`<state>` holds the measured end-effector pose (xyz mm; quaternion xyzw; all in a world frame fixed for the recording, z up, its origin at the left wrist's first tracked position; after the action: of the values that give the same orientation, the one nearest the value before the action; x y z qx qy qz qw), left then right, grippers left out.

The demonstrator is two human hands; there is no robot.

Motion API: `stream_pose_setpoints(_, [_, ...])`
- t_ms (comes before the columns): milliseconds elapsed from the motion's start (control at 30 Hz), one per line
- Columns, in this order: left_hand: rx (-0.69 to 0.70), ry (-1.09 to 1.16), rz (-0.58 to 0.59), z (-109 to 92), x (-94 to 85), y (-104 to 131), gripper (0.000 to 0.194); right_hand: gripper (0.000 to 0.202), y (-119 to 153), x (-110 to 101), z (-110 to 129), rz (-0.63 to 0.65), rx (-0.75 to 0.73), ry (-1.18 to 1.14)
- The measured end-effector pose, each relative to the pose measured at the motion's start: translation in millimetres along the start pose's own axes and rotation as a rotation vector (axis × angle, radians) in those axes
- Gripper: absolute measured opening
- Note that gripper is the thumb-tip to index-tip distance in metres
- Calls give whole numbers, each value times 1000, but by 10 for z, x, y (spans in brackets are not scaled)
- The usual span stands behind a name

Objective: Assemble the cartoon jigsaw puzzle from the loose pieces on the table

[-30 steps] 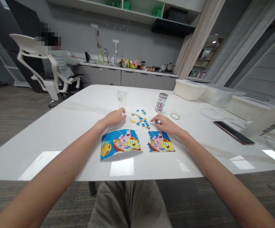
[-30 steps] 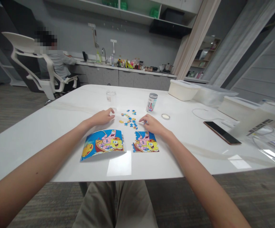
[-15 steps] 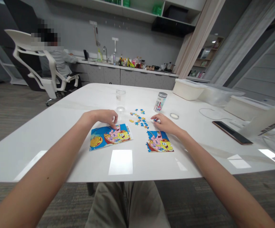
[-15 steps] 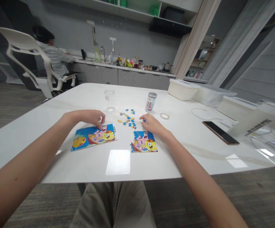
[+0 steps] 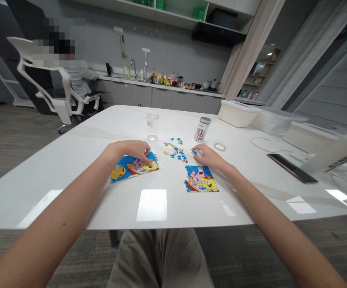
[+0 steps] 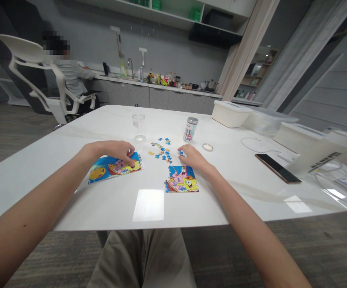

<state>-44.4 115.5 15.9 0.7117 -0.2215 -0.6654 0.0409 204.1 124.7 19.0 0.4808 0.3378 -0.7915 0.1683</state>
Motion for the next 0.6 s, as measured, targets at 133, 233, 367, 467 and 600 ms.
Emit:
stream_pose_setpoints(133, [-16, 60, 54, 93, 61, -49, 43, 29, 5, 30, -22, 47, 14, -41])
stream_pose_setpoints(233, [-18, 82, 47, 149, 53, -55, 42, 35, -7, 34, 8, 28, -26, -71])
stream_pose_setpoints(367, [-57, 48, -36, 143, -5, -46, 48, 40, -23, 56, 25, 0, -76, -95])
stream_pose_setpoints(467, [-57, 4, -96, 79, -38, -44, 54, 44, -27, 60, 20, -10, -96, -91])
stream_pose_setpoints(600, [-51, -26, -111, 50, -28, -63, 55, 44, -21, 51, 10, 4, -63, -67])
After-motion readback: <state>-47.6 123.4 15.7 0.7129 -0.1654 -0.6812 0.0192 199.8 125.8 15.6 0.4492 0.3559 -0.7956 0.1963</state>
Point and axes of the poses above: each hand's wrist, its own y-axis away from the middle knuckle, its own x-axis out of the palm, z = x × y, the point moved 9 cm from there along -y, towards the middle knuckle, and after that the axes turned 12 degrees about -x, right-handed, at the moved point
